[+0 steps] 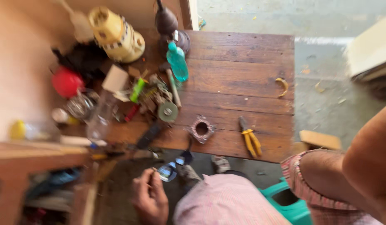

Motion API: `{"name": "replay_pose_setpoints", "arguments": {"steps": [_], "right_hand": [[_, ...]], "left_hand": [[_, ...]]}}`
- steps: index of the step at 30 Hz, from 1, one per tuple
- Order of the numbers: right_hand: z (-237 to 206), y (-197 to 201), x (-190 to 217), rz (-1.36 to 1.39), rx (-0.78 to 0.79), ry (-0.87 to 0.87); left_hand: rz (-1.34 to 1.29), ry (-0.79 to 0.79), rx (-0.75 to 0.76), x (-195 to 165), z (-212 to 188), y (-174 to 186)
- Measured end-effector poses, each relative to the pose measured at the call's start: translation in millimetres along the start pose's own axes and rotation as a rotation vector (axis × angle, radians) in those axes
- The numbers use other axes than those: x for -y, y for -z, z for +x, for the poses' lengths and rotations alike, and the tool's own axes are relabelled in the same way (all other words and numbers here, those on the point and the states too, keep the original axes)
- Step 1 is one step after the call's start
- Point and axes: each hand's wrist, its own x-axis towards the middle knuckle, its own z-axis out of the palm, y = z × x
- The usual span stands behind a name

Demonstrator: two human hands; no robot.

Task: The person works on an electric motor stator on a wooden workbench. They use pliers to cut and pull out copper wire windings from the stator slots, then hold a small punch against the windings and strike it with a mallet to drive the remaining copper out, continuing to extract wire pieces by hand.

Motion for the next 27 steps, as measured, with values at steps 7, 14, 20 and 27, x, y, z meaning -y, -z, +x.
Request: {"name": "replay_pose_setpoints", "arguments": {"steps": [7, 14, 20, 27], "right_hand": [[-7, -39, -32, 0.008, -0.064, 0.009], [0, -27, -23, -0.029, 0.008, -0.038], [-13, -21, -43, 0.034, 0.01, -0.077], [-164, -41, -134, -0.32, 0.141, -1.054]], "left_hand": [[-0.113, 0.01, 0.035, -1, 20, -1], [-0.061, 0.026, 0.036, 11, 8, -6], [-0.007, 0.155, 0.026, 29, -6, 0], [0.143, 0.211, -0.301, 90, -37, 35]]}}
